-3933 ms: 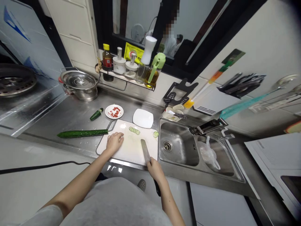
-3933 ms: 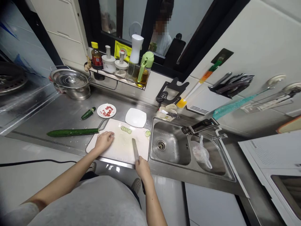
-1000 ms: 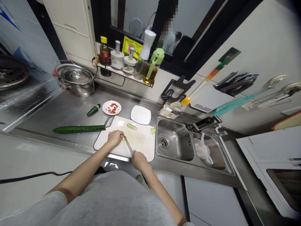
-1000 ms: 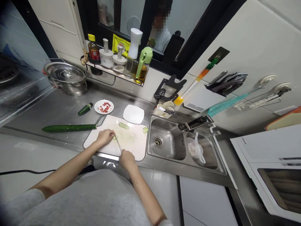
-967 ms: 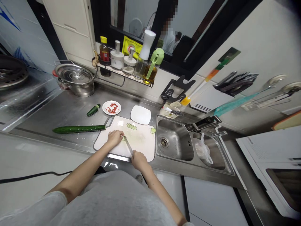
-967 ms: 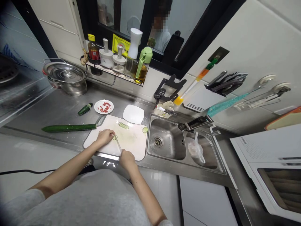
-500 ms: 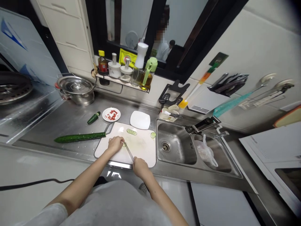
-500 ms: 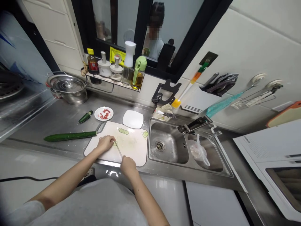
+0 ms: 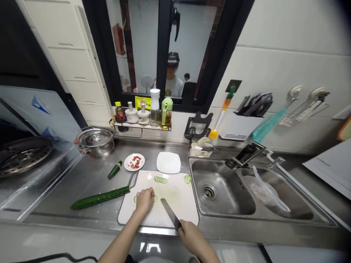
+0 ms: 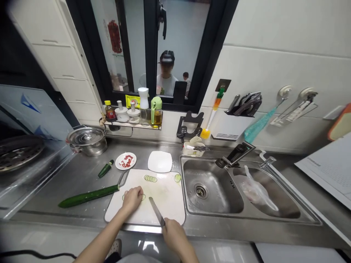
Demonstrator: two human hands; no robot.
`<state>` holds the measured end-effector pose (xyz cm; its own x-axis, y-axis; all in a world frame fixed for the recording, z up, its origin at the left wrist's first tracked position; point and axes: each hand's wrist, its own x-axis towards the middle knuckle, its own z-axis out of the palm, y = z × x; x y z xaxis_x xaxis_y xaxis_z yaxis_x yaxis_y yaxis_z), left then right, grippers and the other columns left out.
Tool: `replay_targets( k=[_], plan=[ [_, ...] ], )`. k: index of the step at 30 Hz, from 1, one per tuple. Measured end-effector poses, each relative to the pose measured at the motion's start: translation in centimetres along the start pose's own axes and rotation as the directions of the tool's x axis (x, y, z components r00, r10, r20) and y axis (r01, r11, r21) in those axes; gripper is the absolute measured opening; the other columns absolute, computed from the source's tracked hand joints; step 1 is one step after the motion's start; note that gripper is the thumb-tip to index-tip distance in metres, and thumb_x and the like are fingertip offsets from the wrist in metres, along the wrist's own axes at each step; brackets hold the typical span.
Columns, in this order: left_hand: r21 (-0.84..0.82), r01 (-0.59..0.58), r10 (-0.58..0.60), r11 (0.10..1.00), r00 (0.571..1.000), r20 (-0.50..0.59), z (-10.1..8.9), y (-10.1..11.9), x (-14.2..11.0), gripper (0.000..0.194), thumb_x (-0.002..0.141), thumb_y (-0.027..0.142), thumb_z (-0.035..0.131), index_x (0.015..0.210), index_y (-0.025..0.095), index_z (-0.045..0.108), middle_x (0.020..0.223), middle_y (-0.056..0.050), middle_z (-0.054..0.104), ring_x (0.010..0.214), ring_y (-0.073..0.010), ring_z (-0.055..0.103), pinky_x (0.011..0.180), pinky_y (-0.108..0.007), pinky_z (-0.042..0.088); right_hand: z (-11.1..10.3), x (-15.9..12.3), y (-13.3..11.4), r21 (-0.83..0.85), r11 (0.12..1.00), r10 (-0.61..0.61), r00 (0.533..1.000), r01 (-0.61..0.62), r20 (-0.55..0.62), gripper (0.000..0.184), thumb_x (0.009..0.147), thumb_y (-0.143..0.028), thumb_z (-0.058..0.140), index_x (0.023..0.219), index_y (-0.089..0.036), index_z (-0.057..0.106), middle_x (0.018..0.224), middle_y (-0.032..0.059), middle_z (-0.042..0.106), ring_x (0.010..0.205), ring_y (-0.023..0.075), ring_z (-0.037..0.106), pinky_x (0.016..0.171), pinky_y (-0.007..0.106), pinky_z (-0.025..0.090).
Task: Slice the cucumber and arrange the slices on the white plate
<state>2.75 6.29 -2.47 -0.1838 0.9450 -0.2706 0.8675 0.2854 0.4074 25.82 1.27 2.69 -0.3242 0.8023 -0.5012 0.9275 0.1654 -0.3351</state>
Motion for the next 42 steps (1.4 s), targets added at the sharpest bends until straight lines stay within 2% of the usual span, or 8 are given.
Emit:
replay_targets(
  k=[4, 11, 16, 23, 27, 31, 35, 42],
  plan=[
    [-0.081, 0.029, -0.031, 0.996, 0.999, -0.016, -0.5, -0.6, -0.4, 0.013, 0.085, 0.022, 0.049, 0.090, 0.024, 0.061, 0.091, -0.001, 0.071, 0.094, -0.0188, 0.063, 0.084, -0.033, 0.034, -0.1, 0.3, 0.8, 0.077, 0.996, 0.042, 0.997, -0.037, -0.068, 0.029, 0.088, -0.016, 0.037, 0.099, -0.016, 0.064, 0.103, 0.0137, 0.071, 0.100, 0.0223, 0.065, 0.079, 0.027, 0.039],
    [-0.015, 0.146, -0.146, 0.989, 0.982, -0.122, -1.1, -5.3, -1.3, 0.023, 0.089, 0.023, 0.044, 0.099, 0.026, 0.064, 0.101, -0.004, 0.072, 0.099, -0.0211, 0.063, 0.082, -0.031, 0.037, -0.3, 1.0, 1.1, 0.133, 0.990, 0.062, 0.994, -0.050, -0.090, 0.029, 0.087, -0.015, 0.037, 0.099, -0.017, 0.064, 0.104, 0.0135, 0.071, 0.102, 0.0231, 0.065, 0.080, 0.027, 0.040],
    [0.040, 0.071, -0.060, 0.997, 0.970, -0.235, 0.3, -7.1, -1.2, 0.027, 0.089, 0.022, 0.043, 0.099, 0.023, 0.068, 0.108, -0.009, 0.067, 0.102, -0.0236, 0.060, 0.087, -0.032, 0.041, -0.7, 0.7, 0.6, 0.105, 0.993, 0.058, 0.995, -0.050, -0.082, 0.029, 0.088, -0.016, 0.037, 0.098, -0.016, 0.064, 0.104, 0.0142, 0.070, 0.101, 0.0236, 0.064, 0.079, 0.028, 0.040],
    [-0.028, 0.034, -0.040, 0.999, 0.963, -0.268, 1.0, -7.9, -1.0, 0.031, 0.087, 0.020, 0.043, 0.104, 0.024, 0.069, 0.106, -0.008, 0.067, 0.101, -0.0235, 0.061, 0.091, -0.032, 0.045, -0.9, 0.4, 0.9, 0.117, 0.990, 0.080, 0.995, -0.073, -0.056, 0.026, 0.088, -0.016, 0.039, 0.096, -0.016, 0.064, 0.102, 0.0145, 0.071, 0.097, 0.0234, 0.065, 0.073, 0.027, 0.037],
    [-0.018, -0.033, 0.026, 0.999, 0.957, -0.290, 0.6, -5.7, -0.7, 0.032, 0.088, 0.024, 0.044, 0.110, 0.026, 0.067, 0.114, -0.008, 0.064, 0.109, -0.0247, 0.058, 0.094, -0.033, 0.044, -1.0, 0.4, 1.6, 0.138, 0.986, 0.107, 0.991, -0.097, -0.074, 0.026, 0.089, -0.017, 0.039, 0.095, -0.016, 0.064, 0.102, 0.0142, 0.070, 0.095, 0.0223, 0.064, 0.071, 0.026, 0.037],
    [-0.034, -0.225, 0.214, 0.974, 0.956, -0.199, 0.0, -0.9, 1.3, 0.035, 0.090, 0.025, 0.043, 0.119, 0.023, 0.063, 0.115, -0.009, 0.062, 0.109, -0.0226, 0.055, 0.095, -0.032, 0.042, -1.4, 0.7, 1.9, 0.143, 0.985, 0.112, 0.989, -0.097, -0.100, 0.027, 0.089, -0.017, 0.037, 0.097, -0.015, 0.064, 0.102, 0.0142, 0.070, 0.096, 0.0224, 0.064, 0.075, 0.026, 0.037],
    [0.065, -0.257, 0.263, 0.964, 0.957, -0.120, -0.2, 3.1, 4.2, 0.040, 0.091, 0.025, 0.044, 0.130, 0.024, 0.055, 0.118, -0.010, 0.056, 0.112, -0.0231, 0.051, 0.096, -0.034, 0.039, -1.6, 0.9, 1.9, 0.141, 0.985, 0.112, 0.988, -0.097, -0.104, 0.029, 0.090, -0.018, 0.037, 0.101, -0.014, 0.064, 0.104, 0.0145, 0.070, 0.099, 0.0230, 0.064, 0.077, 0.027, 0.038],
    [0.246, -0.269, 0.281, 0.931, 0.960, -0.014, 0.5, 4.1, 6.3, 0.033, 0.096, 0.025, 0.036, 0.115, 0.026, 0.063, 0.111, -0.010, 0.056, 0.110, -0.0242, 0.051, 0.091, -0.035, 0.038, -1.5, 0.6, 1.8, 0.140, 0.983, 0.134, 0.987, -0.120, -0.091, 0.028, 0.091, -0.020, 0.039, 0.102, -0.015, 0.064, 0.104, 0.0135, 0.070, 0.100, 0.0226, 0.063, 0.075, 0.027, 0.037]
  ],
)
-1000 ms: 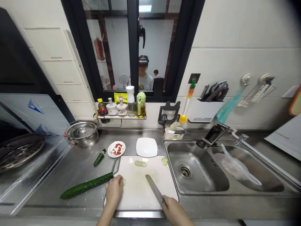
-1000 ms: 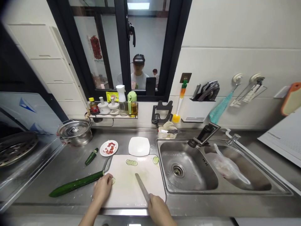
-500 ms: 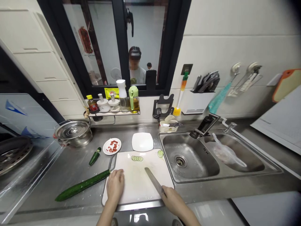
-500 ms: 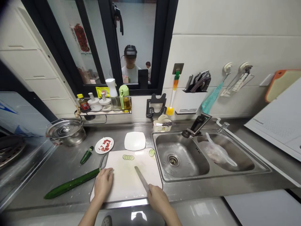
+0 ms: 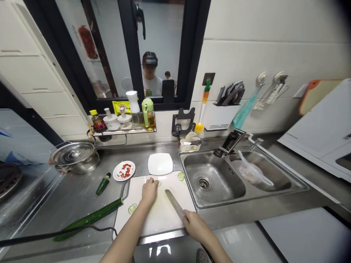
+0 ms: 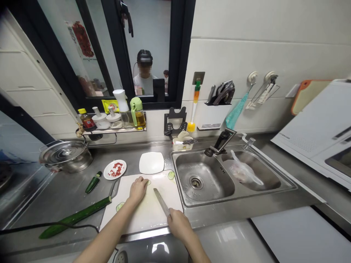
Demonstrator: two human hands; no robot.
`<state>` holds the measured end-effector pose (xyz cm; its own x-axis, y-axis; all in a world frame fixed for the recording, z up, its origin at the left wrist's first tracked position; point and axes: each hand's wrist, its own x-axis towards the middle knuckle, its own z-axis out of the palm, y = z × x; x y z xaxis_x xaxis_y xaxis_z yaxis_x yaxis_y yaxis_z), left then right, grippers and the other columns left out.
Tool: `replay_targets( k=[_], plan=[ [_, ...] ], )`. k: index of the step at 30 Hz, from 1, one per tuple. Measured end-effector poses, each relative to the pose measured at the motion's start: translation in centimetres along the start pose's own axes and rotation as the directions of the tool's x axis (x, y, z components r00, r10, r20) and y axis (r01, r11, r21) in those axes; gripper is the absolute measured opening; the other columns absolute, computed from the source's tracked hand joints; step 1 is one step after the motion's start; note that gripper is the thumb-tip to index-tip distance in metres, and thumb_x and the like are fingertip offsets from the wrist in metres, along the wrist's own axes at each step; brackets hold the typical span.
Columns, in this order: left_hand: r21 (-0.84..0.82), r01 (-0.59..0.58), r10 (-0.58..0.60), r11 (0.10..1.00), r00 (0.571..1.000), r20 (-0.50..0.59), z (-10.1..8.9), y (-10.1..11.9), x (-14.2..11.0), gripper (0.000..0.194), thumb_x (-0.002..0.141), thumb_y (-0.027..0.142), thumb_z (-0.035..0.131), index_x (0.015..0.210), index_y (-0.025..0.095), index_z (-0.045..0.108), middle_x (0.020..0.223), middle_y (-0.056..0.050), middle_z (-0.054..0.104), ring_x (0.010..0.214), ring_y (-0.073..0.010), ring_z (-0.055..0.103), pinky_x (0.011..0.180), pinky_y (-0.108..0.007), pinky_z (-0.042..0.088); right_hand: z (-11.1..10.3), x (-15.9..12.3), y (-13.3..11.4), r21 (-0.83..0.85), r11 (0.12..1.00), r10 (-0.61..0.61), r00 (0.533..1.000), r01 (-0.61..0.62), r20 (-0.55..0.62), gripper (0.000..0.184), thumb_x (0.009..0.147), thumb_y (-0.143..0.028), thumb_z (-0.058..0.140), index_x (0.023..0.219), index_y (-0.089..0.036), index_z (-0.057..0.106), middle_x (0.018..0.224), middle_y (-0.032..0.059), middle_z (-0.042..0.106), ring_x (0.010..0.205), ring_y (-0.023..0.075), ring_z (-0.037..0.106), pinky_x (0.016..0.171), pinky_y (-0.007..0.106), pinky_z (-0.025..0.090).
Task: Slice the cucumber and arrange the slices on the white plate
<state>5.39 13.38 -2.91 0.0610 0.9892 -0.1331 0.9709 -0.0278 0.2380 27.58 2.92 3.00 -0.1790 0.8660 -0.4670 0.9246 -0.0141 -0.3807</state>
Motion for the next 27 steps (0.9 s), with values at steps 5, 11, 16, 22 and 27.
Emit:
replay_targets(
  k=[5, 11, 16, 22, 27],
  plan=[
    [0.009, -0.034, 0.035, 0.999, 0.999, -0.029, 0.4, -0.2, 0.3, 0.031, 0.095, 0.023, 0.037, 0.113, 0.025, 0.063, 0.109, -0.009, 0.058, 0.107, -0.0231, 0.053, 0.087, -0.033, 0.039, 0.2, -0.1, 0.4, 0.014, 1.000, 0.012, 1.000, -0.012, -0.007, 0.028, 0.091, -0.020, 0.039, 0.101, -0.014, 0.064, 0.103, 0.0138, 0.070, 0.099, 0.0229, 0.063, 0.074, 0.027, 0.036],
    [0.012, -0.043, 0.043, 0.999, 0.999, -0.016, 0.5, -0.1, 1.7, 0.026, 0.094, 0.024, 0.041, 0.103, 0.023, 0.065, 0.109, -0.008, 0.060, 0.107, -0.0215, 0.054, 0.085, -0.031, 0.040, 0.4, 0.0, 0.9, 0.037, 0.999, 0.028, 1.000, -0.027, -0.014, 0.029, 0.091, -0.021, 0.038, 0.101, -0.013, 0.064, 0.101, 0.0141, 0.070, 0.096, 0.0232, 0.063, 0.073, 0.027, 0.036],
    [-0.028, -0.035, 0.034, 0.999, 0.999, -0.034, -0.1, 0.3, 1.8, 0.020, 0.090, 0.017, 0.045, 0.095, 0.022, 0.064, 0.107, -0.008, 0.064, 0.104, -0.0204, 0.056, 0.084, -0.030, 0.039, 1.0, -0.3, 1.4, 0.031, 0.999, 0.028, 0.999, -0.027, -0.024, 0.029, 0.090, -0.020, 0.038, 0.101, -0.013, 0.064, 0.103, 0.0144, 0.070, 0.098, 0.0232, 0.063, 0.074, 0.027, 0.036],
    [-0.258, 0.072, -0.082, 0.963, 0.996, -0.028, -0.8, 0.2, 0.5, 0.011, 0.087, 0.025, 0.052, 0.088, 0.022, 0.063, 0.088, -0.003, 0.069, 0.085, -0.0183, 0.061, 0.072, -0.027, 0.038, 0.8, -0.5, 1.6, 0.026, 0.999, 0.035, 0.999, -0.034, -0.015, 0.029, 0.090, -0.022, 0.039, 0.102, -0.014, 0.064, 0.102, 0.0134, 0.070, 0.097, 0.0221, 0.063, 0.072, 0.026, 0.035],
    [-0.462, 0.137, -0.146, 0.876, 0.989, 0.016, -0.1, -1.6, -1.7, 0.011, 0.081, 0.022, 0.056, 0.088, 0.021, 0.065, 0.077, 0.001, 0.068, 0.073, -0.0135, 0.061, 0.067, -0.022, 0.039, 0.1, -0.4, 0.8, -0.002, 1.000, 0.028, 1.000, -0.028, -0.002, 0.028, 0.091, -0.021, 0.039, 0.102, -0.015, 0.064, 0.101, 0.0130, 0.070, 0.097, 0.0219, 0.063, 0.072, 0.026, 0.035]
  ],
)
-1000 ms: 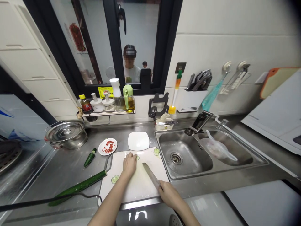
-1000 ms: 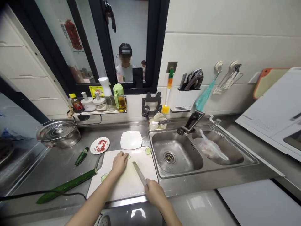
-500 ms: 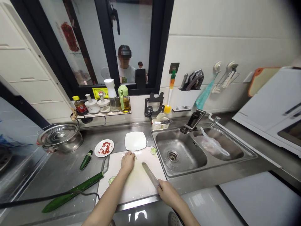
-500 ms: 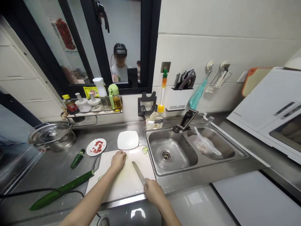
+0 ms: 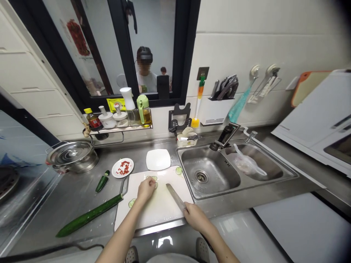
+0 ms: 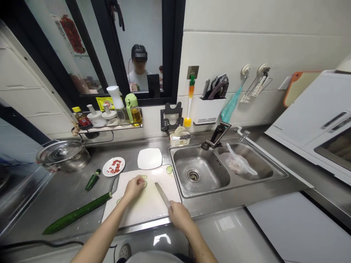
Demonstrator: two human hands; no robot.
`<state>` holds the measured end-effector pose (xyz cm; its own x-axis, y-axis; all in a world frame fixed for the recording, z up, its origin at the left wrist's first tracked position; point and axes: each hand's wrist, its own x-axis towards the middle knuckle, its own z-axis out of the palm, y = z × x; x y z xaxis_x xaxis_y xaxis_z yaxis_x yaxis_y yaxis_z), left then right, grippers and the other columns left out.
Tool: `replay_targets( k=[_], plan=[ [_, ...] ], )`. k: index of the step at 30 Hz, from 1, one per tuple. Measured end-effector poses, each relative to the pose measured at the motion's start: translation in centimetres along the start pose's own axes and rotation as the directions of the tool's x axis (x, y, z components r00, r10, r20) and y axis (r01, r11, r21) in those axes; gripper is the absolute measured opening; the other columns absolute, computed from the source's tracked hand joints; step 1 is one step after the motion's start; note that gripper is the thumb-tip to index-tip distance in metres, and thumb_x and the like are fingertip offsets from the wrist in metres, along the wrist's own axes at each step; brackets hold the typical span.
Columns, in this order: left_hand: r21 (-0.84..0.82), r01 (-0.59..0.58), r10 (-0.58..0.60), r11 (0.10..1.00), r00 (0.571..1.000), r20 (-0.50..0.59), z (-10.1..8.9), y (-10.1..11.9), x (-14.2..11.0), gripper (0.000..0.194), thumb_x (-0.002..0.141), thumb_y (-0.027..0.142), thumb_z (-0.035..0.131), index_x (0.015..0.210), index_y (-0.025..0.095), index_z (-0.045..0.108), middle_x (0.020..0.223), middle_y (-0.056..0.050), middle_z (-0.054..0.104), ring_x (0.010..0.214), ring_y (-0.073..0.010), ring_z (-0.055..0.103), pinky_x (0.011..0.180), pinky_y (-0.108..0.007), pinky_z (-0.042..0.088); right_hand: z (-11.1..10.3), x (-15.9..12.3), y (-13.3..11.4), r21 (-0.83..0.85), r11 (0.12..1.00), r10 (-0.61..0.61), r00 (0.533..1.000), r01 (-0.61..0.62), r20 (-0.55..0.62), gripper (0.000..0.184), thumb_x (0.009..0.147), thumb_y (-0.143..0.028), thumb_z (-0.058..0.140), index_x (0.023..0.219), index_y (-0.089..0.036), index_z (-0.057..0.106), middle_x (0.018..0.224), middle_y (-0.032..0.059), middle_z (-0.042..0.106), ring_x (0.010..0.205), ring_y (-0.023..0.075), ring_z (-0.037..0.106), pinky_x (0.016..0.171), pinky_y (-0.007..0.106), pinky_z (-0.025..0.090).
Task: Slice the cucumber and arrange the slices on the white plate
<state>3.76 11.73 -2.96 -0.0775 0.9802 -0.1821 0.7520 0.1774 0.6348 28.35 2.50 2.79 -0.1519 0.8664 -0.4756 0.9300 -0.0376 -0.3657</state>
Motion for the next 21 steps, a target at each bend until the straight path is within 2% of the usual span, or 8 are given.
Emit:
replay_targets(
  k=[4, 9, 14, 21],
  plan=[
    [-0.001, 0.034, -0.034, 0.999, 0.998, 0.058, -0.3, -2.1, -1.9, 0.015, 0.080, 0.019, 0.057, 0.090, 0.022, 0.067, 0.075, 0.001, 0.068, 0.073, -0.0137, 0.062, 0.069, -0.022, 0.041, -0.1, 0.0, -1.1, -0.038, 0.998, -0.046, 0.999, 0.047, 0.012, 0.028, 0.092, -0.024, 0.038, 0.102, -0.016, 0.063, 0.101, 0.0127, 0.070, 0.096, 0.0225, 0.063, 0.071, 0.027, 0.035],
    [0.170, 0.075, -0.080, 0.983, 0.997, 0.024, -1.3, -3.6, -3.5, 0.021, 0.083, 0.021, 0.054, 0.099, 0.024, 0.068, 0.093, -0.003, 0.073, 0.088, -0.0187, 0.065, 0.076, -0.027, 0.042, 0.3, -0.1, -3.0, -0.103, 0.985, -0.134, 0.989, 0.140, 0.060, 0.031, 0.093, -0.024, 0.036, 0.106, -0.015, 0.062, 0.102, 0.0139, 0.069, 0.096, 0.0233, 0.064, 0.071, 0.028, 0.036],
    [0.247, 0.069, -0.073, 0.967, 0.997, 0.006, -1.8, -4.0, -4.0, 0.028, 0.085, 0.020, 0.049, 0.107, 0.023, 0.067, 0.104, -0.005, 0.072, 0.097, -0.0208, 0.064, 0.081, -0.029, 0.043, 1.1, -0.1, -4.7, -0.162, 0.969, -0.168, 0.977, 0.187, 0.128, 0.031, 0.091, -0.022, 0.038, 0.109, -0.014, 0.062, 0.104, 0.0158, 0.069, 0.097, 0.0246, 0.063, 0.073, 0.029, 0.038],
    [0.262, 0.080, -0.086, 0.962, 0.996, 0.015, -1.4, -3.9, -4.0, 0.027, 0.083, 0.025, 0.055, 0.107, 0.025, 0.067, 0.098, -0.004, 0.069, 0.095, -0.0210, 0.063, 0.083, -0.032, 0.043, 1.7, 0.2, -5.7, -0.184, 0.960, -0.189, 0.973, 0.212, 0.134, 0.031, 0.091, -0.019, 0.038, 0.109, -0.013, 0.063, 0.102, 0.0168, 0.069, 0.095, 0.0254, 0.065, 0.073, 0.030, 0.039]
  ],
)
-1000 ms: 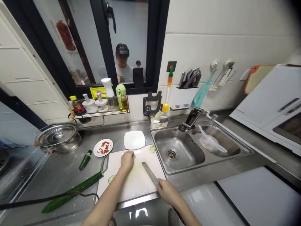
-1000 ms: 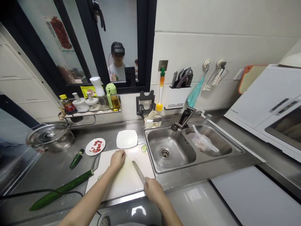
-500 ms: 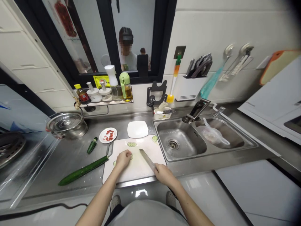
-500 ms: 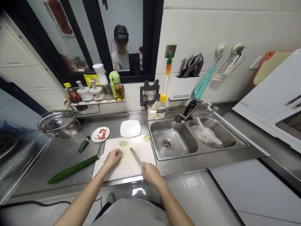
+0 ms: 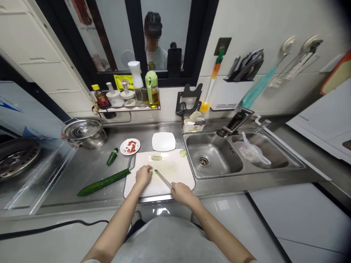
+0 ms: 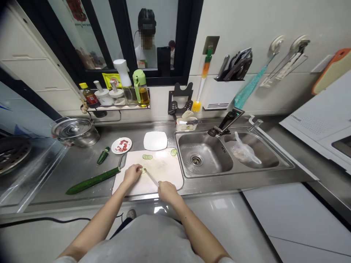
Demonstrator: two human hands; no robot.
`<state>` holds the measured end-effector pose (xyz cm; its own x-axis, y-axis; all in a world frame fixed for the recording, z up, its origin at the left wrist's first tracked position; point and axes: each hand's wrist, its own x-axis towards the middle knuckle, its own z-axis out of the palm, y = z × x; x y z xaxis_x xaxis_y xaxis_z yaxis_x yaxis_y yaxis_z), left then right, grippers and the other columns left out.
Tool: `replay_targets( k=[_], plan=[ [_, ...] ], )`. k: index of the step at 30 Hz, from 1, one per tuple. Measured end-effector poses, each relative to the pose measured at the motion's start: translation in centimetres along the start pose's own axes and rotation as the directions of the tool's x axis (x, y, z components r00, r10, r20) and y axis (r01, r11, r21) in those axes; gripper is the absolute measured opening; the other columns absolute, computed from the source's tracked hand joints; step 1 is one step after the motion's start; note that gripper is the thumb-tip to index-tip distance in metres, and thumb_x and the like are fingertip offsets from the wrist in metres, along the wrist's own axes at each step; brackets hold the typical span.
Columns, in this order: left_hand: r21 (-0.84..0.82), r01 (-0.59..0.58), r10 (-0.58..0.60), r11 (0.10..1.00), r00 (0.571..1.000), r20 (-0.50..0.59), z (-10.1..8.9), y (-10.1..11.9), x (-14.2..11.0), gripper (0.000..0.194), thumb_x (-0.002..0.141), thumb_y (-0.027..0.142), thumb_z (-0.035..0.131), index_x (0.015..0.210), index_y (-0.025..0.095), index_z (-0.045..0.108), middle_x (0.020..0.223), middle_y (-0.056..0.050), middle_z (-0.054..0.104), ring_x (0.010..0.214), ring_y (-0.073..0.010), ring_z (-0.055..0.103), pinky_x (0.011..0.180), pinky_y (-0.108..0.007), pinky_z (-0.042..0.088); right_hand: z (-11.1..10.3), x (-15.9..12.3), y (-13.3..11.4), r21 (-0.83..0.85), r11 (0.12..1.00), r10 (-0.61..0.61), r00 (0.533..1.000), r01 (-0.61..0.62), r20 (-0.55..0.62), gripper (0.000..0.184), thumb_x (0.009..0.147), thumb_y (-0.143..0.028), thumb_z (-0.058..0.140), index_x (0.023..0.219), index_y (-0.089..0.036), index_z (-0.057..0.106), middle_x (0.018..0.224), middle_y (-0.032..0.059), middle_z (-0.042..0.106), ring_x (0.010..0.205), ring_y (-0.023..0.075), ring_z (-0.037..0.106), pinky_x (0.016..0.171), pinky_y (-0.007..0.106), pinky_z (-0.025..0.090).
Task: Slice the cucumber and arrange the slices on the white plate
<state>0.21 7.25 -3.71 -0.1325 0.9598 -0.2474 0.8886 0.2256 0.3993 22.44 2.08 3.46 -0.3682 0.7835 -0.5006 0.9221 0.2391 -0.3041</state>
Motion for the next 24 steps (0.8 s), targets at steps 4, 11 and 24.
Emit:
replay_targets(
  k=[4, 11, 24],
  plan=[
    [-0.008, 0.019, -0.019, 1.000, 1.000, 0.004, 0.0, 0.2, 0.0, 0.027, 0.083, 0.025, 0.055, 0.107, 0.026, 0.066, 0.099, -0.004, 0.069, 0.096, -0.0211, 0.062, 0.084, -0.033, 0.042, 0.2, 0.3, -0.2, -0.001, 1.000, -0.001, 1.000, 0.001, 0.003, 0.031, 0.091, -0.019, 0.039, 0.108, -0.014, 0.063, 0.102, 0.0160, 0.069, 0.095, 0.0242, 0.065, 0.073, 0.029, 0.040],
    [-0.013, 0.018, -0.018, 1.000, 1.000, -0.003, 0.0, 0.5, -0.2, 0.024, 0.083, 0.026, 0.055, 0.105, 0.025, 0.065, 0.100, -0.004, 0.068, 0.097, -0.0214, 0.061, 0.085, -0.034, 0.041, 0.5, 0.5, -0.8, -0.020, 1.000, 0.023, 0.999, -0.022, 0.034, 0.032, 0.090, -0.016, 0.040, 0.112, -0.013, 0.063, 0.105, 0.0169, 0.069, 0.098, 0.0249, 0.065, 0.075, 0.030, 0.042],
    [-0.026, 0.023, -0.023, 0.999, 1.000, -0.003, -0.1, 0.5, -0.1, 0.023, 0.082, 0.025, 0.057, 0.102, 0.027, 0.067, 0.097, -0.002, 0.068, 0.097, -0.0212, 0.061, 0.085, -0.034, 0.039, -0.5, 1.8, -1.6, -0.080, 0.996, 0.038, 0.996, -0.032, 0.080, 0.035, 0.085, -0.011, 0.042, 0.113, -0.014, 0.064, 0.107, 0.0172, 0.070, 0.101, 0.0264, 0.066, 0.077, 0.031, 0.047]
  ],
)
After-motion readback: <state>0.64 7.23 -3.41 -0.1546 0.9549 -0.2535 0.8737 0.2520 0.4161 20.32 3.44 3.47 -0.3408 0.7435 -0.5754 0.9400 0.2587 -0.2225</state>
